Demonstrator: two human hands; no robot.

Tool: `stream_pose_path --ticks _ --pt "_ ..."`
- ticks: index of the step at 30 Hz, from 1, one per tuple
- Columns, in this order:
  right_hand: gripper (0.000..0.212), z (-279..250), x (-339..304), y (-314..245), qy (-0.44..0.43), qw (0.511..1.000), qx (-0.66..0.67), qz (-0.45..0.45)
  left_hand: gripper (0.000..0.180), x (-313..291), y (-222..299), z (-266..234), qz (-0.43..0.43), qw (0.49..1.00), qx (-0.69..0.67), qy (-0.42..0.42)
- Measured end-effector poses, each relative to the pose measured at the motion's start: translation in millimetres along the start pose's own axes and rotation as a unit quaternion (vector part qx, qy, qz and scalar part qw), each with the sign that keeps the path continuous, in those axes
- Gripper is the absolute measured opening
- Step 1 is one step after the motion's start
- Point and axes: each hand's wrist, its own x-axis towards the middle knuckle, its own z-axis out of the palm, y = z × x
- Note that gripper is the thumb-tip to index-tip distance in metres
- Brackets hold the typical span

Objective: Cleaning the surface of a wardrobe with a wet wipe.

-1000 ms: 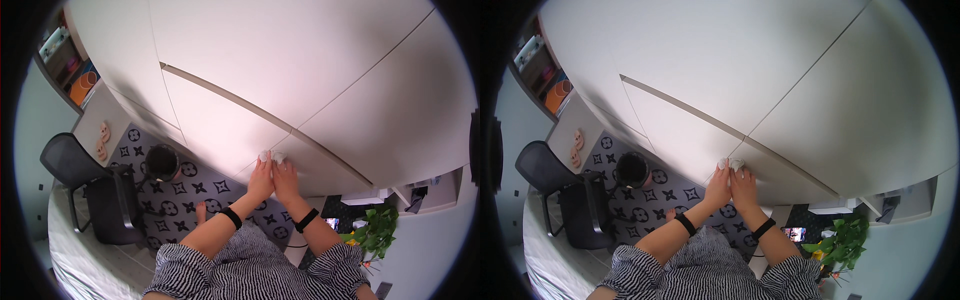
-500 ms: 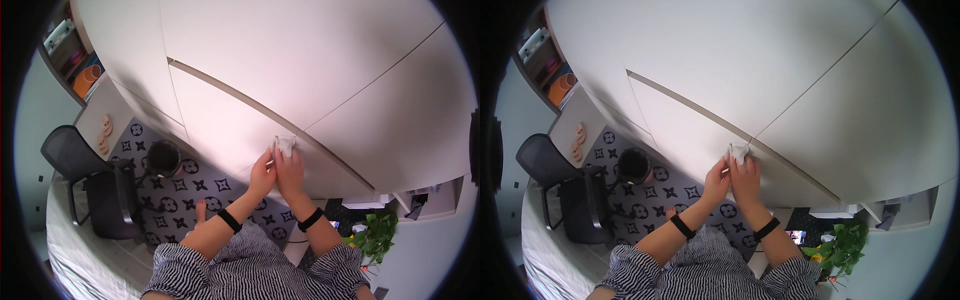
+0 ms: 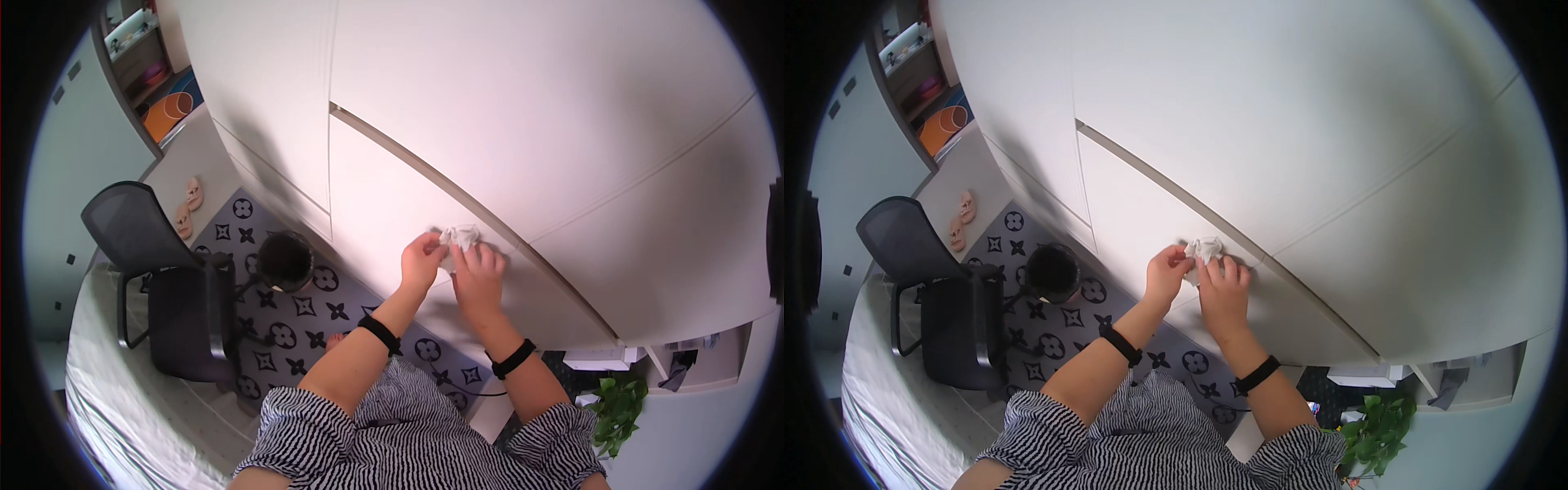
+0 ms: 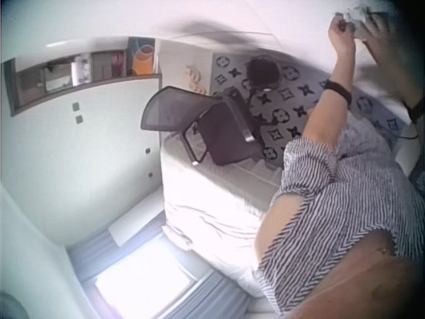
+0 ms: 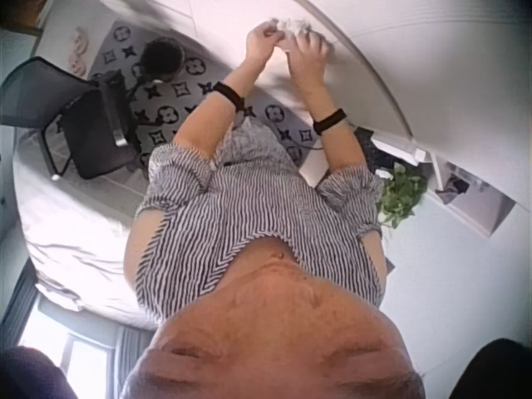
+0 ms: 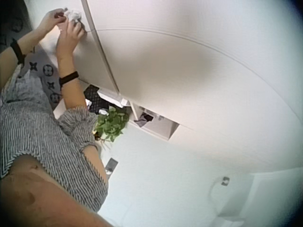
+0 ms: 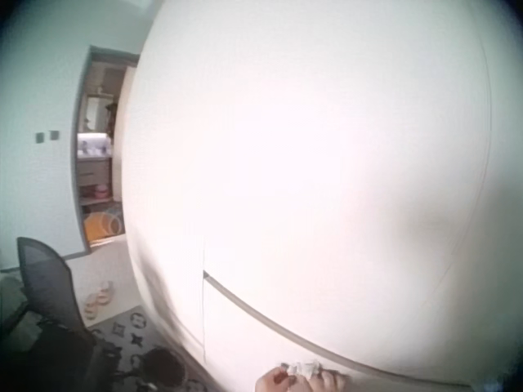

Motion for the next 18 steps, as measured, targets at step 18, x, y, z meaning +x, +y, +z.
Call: stream_pose_path --ticks 18 --pt "0.024 9.4 63.4 -38.4 -0.028 0.999 0.019 -0.005 0.009 44.9 37.9 -41.2 0.063 0.989 0.107 0.085"
